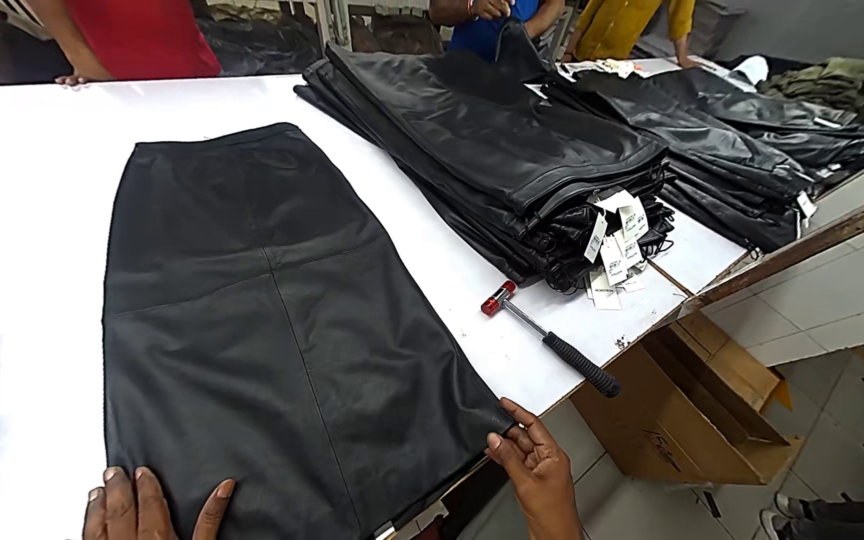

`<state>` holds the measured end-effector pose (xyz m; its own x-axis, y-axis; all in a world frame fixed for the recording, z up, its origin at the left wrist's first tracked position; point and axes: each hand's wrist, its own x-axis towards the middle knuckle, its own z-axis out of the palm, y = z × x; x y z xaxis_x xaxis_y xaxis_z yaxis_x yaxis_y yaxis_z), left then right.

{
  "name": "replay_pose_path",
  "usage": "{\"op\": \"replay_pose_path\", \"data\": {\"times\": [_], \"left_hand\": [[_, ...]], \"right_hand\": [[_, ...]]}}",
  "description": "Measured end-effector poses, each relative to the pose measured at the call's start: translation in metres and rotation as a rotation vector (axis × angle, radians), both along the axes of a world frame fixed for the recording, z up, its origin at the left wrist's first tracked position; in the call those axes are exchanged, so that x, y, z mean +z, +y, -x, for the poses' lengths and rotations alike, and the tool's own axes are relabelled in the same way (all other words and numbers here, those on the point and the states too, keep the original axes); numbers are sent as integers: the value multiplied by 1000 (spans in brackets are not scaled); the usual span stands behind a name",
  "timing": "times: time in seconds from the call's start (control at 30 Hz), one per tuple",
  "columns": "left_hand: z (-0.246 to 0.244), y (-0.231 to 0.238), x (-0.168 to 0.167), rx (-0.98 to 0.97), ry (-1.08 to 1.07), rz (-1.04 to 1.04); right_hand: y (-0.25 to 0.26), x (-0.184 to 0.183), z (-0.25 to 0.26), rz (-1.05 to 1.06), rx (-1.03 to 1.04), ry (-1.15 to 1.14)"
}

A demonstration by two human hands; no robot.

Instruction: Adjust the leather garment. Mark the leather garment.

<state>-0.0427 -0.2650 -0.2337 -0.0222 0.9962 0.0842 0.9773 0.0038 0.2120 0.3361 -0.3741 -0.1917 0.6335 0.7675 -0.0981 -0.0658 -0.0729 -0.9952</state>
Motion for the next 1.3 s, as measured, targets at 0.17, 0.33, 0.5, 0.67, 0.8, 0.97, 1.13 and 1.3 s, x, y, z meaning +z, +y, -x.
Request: {"op": "replay_pose_path", "data": {"times": [0.17, 0.33, 0.5, 0.67, 0.8, 0.97, 1.13, 1.3], "left_hand": [[1, 0, -2, -2, -10, -15], [0, -1, 0, -2, -10, -4], [1, -2, 0, -9, -21, -4], [1, -2, 0, -9, -23, -6], [1, -2, -1, -9, -32, -20], [2, -1, -3, -3, -30, -13], [1, -1, -2, 0, -36, -12], [2, -1, -3, -3, -38, -21]], "right_hand": [[-5, -4, 4, 5, 18, -83], [-7, -4, 14, 48, -2, -232], [-7, -2, 19, 34, 5, -233], [-6, 3, 14, 33, -15, -81], [-6, 4, 14, 29, -17, -58], [-6, 5, 16, 34, -14, -54], [-7, -3, 12, 49, -22, -72], [-9, -8, 9, 72, -32, -88]]}}
